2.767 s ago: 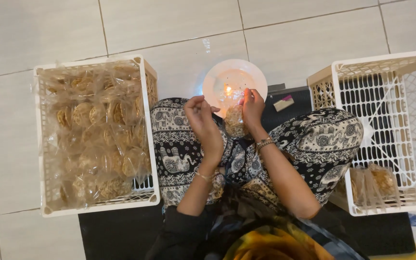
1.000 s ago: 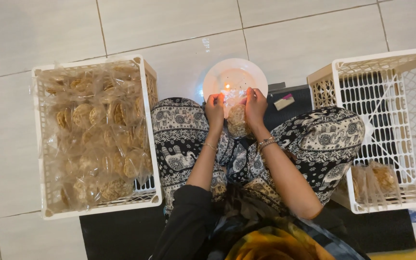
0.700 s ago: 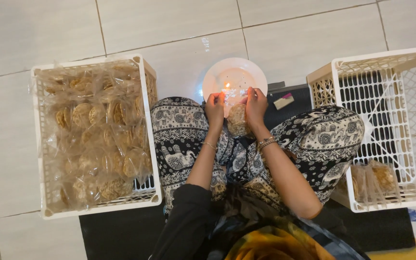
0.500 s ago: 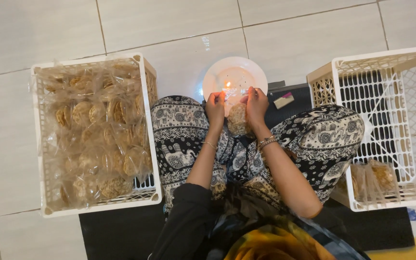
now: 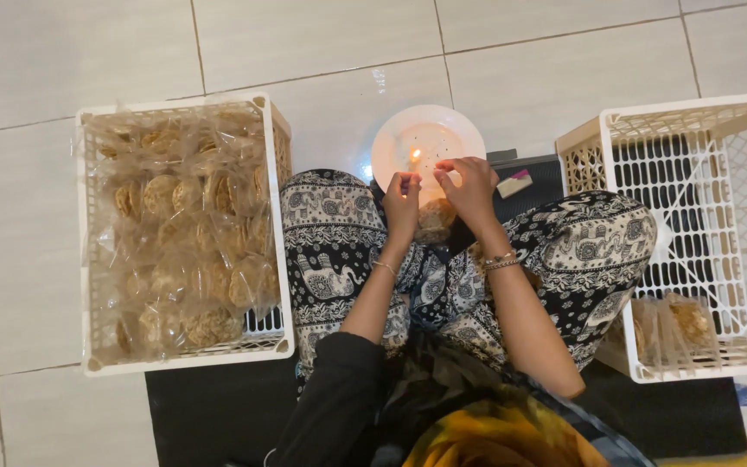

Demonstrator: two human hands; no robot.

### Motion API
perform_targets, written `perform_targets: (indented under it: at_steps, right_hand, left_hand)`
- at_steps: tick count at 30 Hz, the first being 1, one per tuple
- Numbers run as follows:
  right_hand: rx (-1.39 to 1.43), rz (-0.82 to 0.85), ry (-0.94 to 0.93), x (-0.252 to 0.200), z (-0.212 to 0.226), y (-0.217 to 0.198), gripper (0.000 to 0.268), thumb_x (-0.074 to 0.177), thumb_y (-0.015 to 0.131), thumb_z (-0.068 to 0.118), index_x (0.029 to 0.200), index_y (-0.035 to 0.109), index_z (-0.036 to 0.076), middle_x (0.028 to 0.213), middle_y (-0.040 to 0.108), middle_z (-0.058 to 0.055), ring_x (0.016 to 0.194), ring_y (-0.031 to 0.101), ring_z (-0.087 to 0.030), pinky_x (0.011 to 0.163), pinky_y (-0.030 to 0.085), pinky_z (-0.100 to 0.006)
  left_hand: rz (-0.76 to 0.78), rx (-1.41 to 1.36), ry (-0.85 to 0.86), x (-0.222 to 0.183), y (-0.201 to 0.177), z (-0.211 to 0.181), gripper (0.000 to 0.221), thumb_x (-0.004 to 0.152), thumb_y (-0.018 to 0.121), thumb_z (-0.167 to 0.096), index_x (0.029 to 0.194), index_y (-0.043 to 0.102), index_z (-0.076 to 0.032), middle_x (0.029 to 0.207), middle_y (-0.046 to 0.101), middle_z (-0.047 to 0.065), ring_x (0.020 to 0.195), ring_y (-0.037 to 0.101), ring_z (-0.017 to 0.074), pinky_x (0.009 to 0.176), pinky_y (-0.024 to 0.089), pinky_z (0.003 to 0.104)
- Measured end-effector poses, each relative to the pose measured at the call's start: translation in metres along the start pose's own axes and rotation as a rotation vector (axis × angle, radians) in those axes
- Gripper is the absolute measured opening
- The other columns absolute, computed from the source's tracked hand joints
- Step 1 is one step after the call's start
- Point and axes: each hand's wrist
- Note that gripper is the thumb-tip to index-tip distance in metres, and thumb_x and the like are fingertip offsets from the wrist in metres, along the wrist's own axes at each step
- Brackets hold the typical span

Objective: Sealing plastic bags containing food by folding the tops and passing them over a candle flame.

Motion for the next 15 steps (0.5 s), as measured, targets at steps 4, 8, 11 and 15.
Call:
perform_targets:
  at_steps: [4,8,11,15]
  right_hand:
    - [-0.058,0.032,-0.026,0.002,-0.012,0.006,0.016,0.095,0.075,0.044,0.102,0.074,0.03,0.093,0.067,0.01,0.116,0.055,-0.019,0.104,0.03,-0.046]
    - [-0.056,0.028,-0.039,0.004,-0.024,0.013,0.013,0.09,0.078,0.042,0.095,0.073,0.031,0.087,0.067,0.01,0.111,0.06,-0.018,0.103,0.033,-0.044]
    - [-0.02,0.062,-0.031,0.004,-0.016,0.004,0.01,0.092,0.077,0.04,0.1,0.073,0.035,0.089,0.068,0.012,0.111,0.06,-0.016,0.103,0.035,-0.043]
    - [0.007,0.054,-0.093,0.002,0.003,-0.008,0.01,0.09,0.077,0.037,0.1,0.074,0.033,0.088,0.07,0.011,0.108,0.063,-0.018,0.1,0.036,-0.043]
  left_hand:
    - [-0.009,0.002,0.03,-0.002,0.002,0.002,0.012,0.096,0.068,-0.025,0.093,0.072,-0.014,0.076,0.072,0.004,0.073,0.068,0.0151,0.066,0.051,0.028]
    - [-0.016,0.008,0.076,-0.004,0.002,0.01,0.012,0.096,0.07,-0.025,0.094,0.072,-0.014,0.074,0.072,0.005,0.073,0.068,0.017,0.066,0.051,0.029]
    - [0.0,0.01,0.117,-0.007,0.001,0.007,0.013,0.097,0.07,-0.026,0.095,0.071,-0.013,0.075,0.071,0.008,0.074,0.068,0.021,0.067,0.052,0.032]
    - [0.011,0.01,0.159,-0.009,0.001,0.006,0.015,0.098,0.069,-0.029,0.095,0.07,-0.014,0.076,0.071,0.006,0.075,0.069,0.0213,0.07,0.053,0.033]
Point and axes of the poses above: each hand's wrist, its own x-axis towards the middle knuckle, its own y-axis out of the palm, z = x × y
